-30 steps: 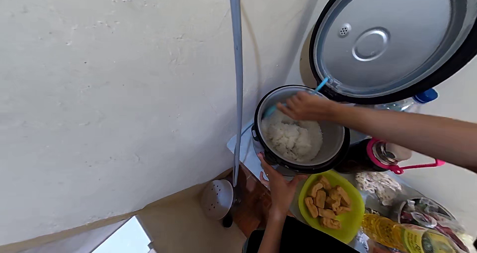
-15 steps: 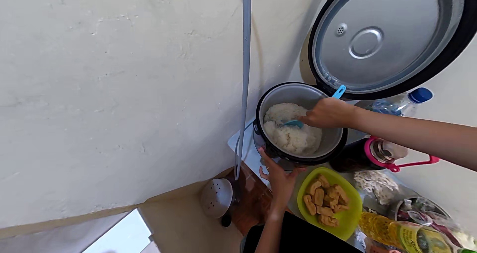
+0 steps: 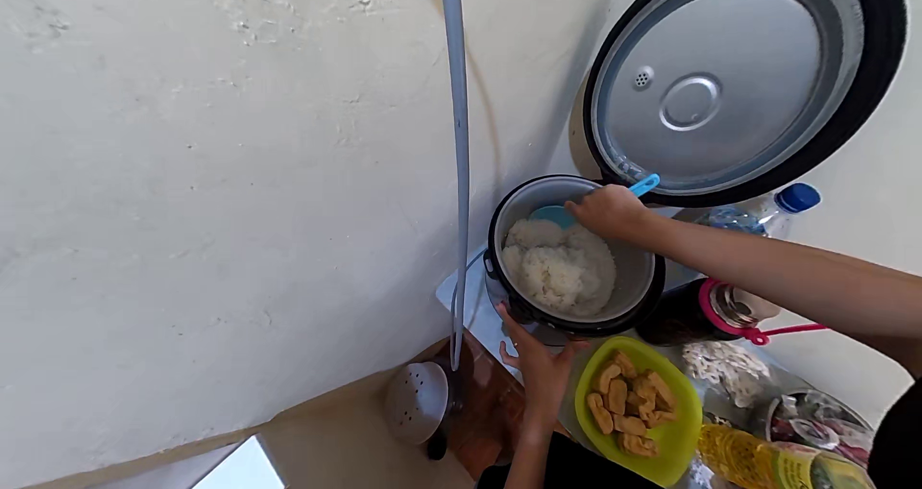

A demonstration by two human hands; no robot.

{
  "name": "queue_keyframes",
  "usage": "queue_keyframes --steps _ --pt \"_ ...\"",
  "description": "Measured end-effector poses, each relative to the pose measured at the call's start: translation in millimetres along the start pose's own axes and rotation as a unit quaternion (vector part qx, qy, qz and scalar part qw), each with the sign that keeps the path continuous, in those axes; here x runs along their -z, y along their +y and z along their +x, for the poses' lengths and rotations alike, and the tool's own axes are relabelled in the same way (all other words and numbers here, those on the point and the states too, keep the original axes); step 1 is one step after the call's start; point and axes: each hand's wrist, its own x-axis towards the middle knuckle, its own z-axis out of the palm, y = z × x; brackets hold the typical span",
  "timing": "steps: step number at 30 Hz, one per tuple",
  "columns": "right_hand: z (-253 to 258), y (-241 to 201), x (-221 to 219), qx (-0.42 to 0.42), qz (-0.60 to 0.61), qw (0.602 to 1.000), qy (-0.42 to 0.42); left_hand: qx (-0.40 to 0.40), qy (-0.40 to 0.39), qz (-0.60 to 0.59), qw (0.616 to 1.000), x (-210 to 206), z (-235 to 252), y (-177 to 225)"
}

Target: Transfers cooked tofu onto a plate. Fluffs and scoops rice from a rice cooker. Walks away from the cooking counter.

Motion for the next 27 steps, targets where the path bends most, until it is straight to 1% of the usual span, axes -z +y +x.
queue_keyframes --steps 1,2,4,6,9,12,14,15,16,17,19,22,24,27 --pt "-1.3 1.3 3.6 -0.008 0.017 1.0 -0.025 0.001 0.0 -0.001 1.0 -0.5 0.5 0.4" --pt "-3.6 4.2 3.5 0.003 0.031 0.999 -0.034 0.0 0.001 -0.006 1.0 -1.0 0.6 -0.2" --pt "-13.1 9.8 -8.5 0.051 0.062 0.996 -0.028 -0.008 0.006 -0.01 1.0 -1.7 0.6 -3.5" --pt "-33.8 7.7 -19.2 0.081 0.068 0.994 -0.017 -0.008 0.001 -0.008 1.0 -1.2 -0.9 -3.5" --pt "-67.0 2.3 -8.8 0.093 0.062 0.994 -0.005 -0.013 0.001 -0.002 1.0 -0.3 -0.1 -1.5" --pt "-93.0 7.6 6.8 0.095 0.051 0.993 0.051 -0.026 0.004 -0.007 1.0 -0.4 1.0 -3.5" --pt "-103.4 14.7 17.2 0.097 0.049 0.986 0.127 -0.035 0.01 -0.017 0.999 -2.9 2.0 -7.3" --pt "-107.1 16.8 22.6 0.097 0.046 0.982 0.155 -0.039 0.013 -0.018 0.999 -3.8 2.2 -8.5" --pt "-110.2 17.8 28.3 0.098 0.044 0.981 0.164 -0.04 0.014 -0.017 0.999 -4.4 2.5 -8.6" --pt "-112.8 17.2 31.9 0.103 0.047 0.98 0.162 -0.039 0.013 -0.016 0.999 -4.5 2.5 -8.4" --pt "-116.6 9.6 29.2 0.118 0.058 0.983 0.131 -0.037 0.01 -0.018 0.999 -4.7 1.8 -9.0" --pt "-114.7 -7.2 4.3 0.142 0.066 0.985 0.071 -0.04 0.015 -0.019 0.999 -4.4 1.7 -9.4" --pt "-109.5 -15.4 -10.0 0.137 0.045 0.988 0.046 -0.045 0.019 -0.024 0.999 -4.9 3.4 -9.2" --pt "-97.7 -16.7 -18.8 0.12 -0.002 0.992 0.029 -0.04 0.017 -0.02 0.999 -5.1 0.3 -9.4"
